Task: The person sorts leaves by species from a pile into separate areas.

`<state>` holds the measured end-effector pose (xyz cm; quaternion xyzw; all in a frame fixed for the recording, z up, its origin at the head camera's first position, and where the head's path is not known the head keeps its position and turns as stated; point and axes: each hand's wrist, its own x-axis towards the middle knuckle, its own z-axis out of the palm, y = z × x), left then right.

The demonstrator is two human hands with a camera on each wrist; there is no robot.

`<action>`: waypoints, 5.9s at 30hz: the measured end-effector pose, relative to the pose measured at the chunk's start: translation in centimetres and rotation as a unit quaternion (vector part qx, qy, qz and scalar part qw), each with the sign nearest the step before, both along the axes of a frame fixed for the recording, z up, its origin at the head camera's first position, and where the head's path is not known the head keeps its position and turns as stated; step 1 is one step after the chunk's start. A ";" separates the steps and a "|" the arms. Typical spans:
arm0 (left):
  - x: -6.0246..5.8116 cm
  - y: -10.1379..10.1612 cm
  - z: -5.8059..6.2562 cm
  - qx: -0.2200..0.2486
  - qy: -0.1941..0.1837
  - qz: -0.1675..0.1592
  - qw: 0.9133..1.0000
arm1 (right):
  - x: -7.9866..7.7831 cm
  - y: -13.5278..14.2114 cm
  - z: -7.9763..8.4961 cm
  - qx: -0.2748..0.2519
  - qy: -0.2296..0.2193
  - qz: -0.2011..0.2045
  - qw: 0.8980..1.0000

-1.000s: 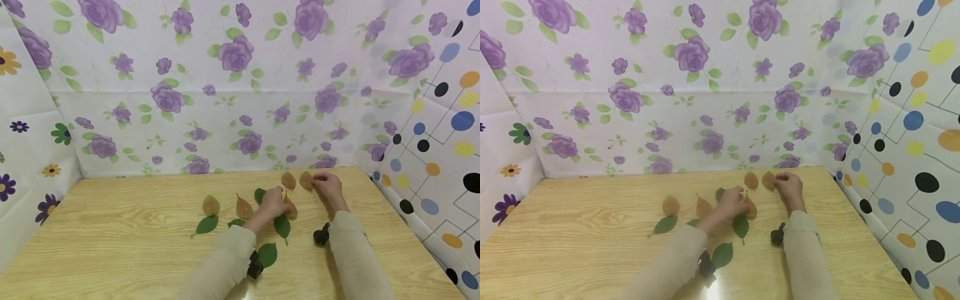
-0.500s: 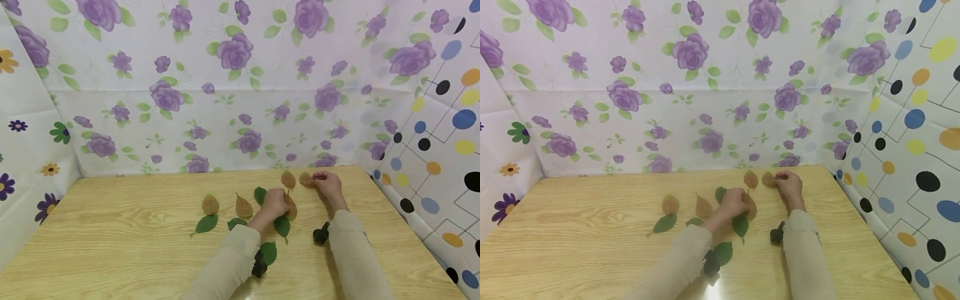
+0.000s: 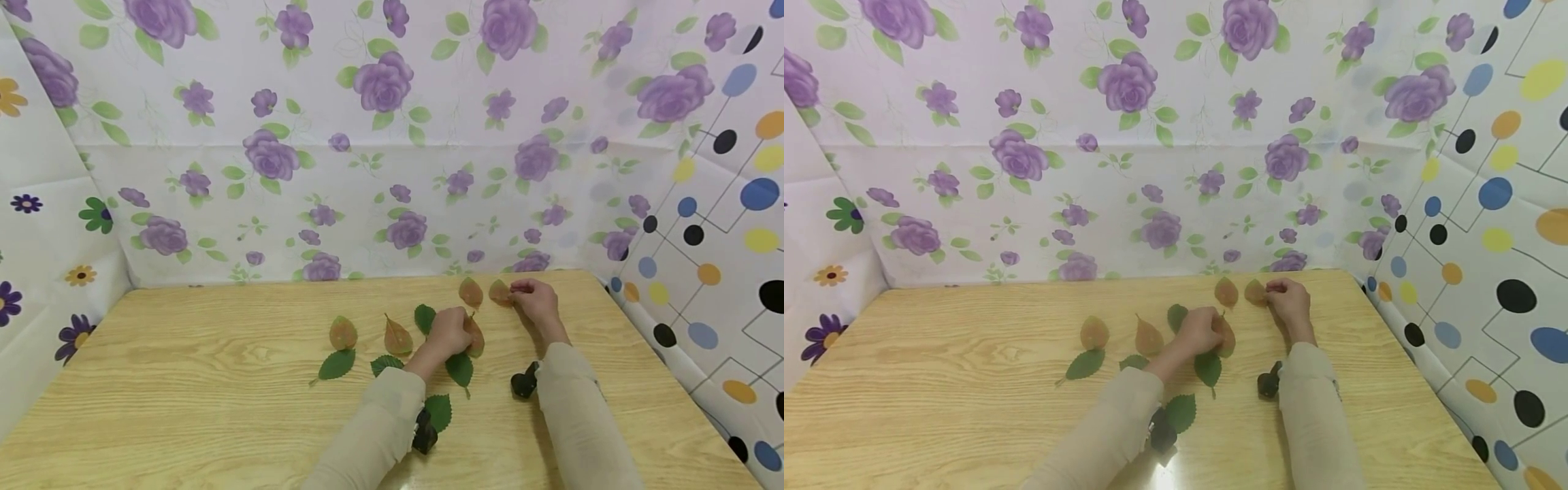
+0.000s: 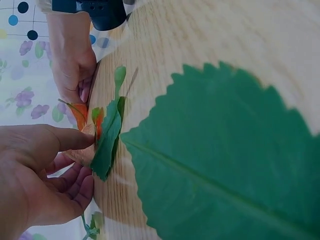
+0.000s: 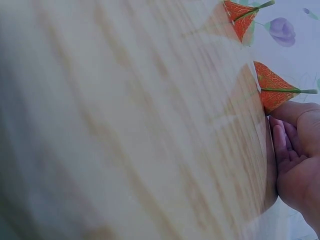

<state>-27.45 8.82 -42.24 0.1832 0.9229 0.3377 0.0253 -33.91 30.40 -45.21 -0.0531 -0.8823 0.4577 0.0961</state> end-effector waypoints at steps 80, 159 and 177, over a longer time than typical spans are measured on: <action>-9.2 -2.9 -0.3 0.006 0.045 0.101 0.994 | 0.4 -0.1 0.6 0.011 0.019 -0.007 1.000; 2.8 -25.0 -0.6 -0.028 -0.025 -0.139 0.990 | 4.5 -7.4 5.7 -0.033 0.057 0.148 0.987; 2.9 -25.2 -0.9 0.034 -0.052 -0.094 0.994 | 5.8 -17.0 3.3 0.051 0.014 0.318 0.946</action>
